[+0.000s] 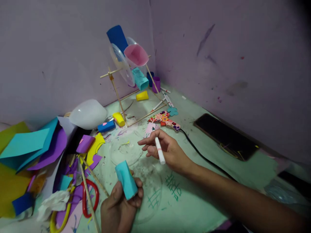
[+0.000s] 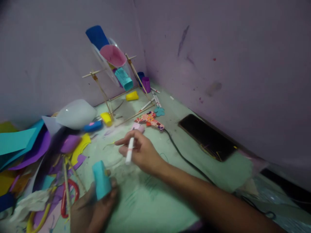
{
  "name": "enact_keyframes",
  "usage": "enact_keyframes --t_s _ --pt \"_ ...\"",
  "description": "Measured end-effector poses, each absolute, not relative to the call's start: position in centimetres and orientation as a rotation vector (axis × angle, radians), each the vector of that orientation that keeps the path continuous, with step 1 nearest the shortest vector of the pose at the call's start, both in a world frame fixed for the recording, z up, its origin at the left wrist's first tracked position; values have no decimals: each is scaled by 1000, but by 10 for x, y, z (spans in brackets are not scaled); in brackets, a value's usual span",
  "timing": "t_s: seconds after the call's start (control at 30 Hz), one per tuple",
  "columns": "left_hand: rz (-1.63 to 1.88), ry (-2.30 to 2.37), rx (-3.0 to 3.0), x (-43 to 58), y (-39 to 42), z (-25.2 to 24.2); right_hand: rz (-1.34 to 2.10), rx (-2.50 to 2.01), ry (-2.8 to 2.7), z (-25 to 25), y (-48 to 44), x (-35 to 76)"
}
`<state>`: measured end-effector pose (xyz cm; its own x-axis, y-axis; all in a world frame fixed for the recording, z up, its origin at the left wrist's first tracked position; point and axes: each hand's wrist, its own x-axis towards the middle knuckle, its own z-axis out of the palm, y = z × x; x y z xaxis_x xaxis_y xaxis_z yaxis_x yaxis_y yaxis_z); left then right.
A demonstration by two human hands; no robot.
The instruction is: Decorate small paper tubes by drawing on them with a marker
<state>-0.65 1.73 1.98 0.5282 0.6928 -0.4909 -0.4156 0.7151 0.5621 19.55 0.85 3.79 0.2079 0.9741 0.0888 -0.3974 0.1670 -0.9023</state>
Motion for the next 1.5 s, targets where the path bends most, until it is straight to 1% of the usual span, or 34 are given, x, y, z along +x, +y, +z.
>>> enact_keyframes --t_s 0.17,0.27,0.37,0.47,0.53,0.6,0.63,0.7,0.77,0.9,0.93,1.0,1.1,1.17,1.37,1.5 --pt "620 675 278 -18 22 13 1153 -880 -831 38 7 193" --pt "642 732 298 -17 21 16 1102 -950 -884 38 5 190" --pt "744 969 575 -9 17 20 1049 -1064 -956 40 2 190" --pt "926 1283 910 1 9 23 968 -1139 -1143 41 -2 191" --pt "1019 1473 1052 7 3 25 845 -1146 -1327 39 -5 192" --pt "1075 1725 1335 14 -3 28 700 -1138 -1483 35 -7 191" --pt "1075 1763 1453 18 -6 29 652 -1139 -1532 32 -7 190" --pt "1064 1759 1602 25 -11 32 680 -1138 -1581 27 -8 188" --pt "1103 1720 1641 30 -14 33 812 -1130 -1583 22 -7 185" --pt "1243 1565 1455 29 -16 34 995 -1120 -1475 16 -6 184" --pt "1226 1508 1413 26 -15 34 1031 -1113 -1441 15 -6 186" --pt "1076 1352 1356 18 -13 37 1089 -1096 -1398 14 -5 190" --pt "837 1119 1127 7 -8 40 1109 -1058 -1385 14 -2 195" --pt "746 1037 1000 3 -6 38 1091 -1051 -1402 15 -1 196" --pt "809 987 943 7 -5 28 1020 -1167 -1390 19 -2 188" --pt "777 1003 930 9 -5 30 1078 -1180 -1347 22 -3 186"
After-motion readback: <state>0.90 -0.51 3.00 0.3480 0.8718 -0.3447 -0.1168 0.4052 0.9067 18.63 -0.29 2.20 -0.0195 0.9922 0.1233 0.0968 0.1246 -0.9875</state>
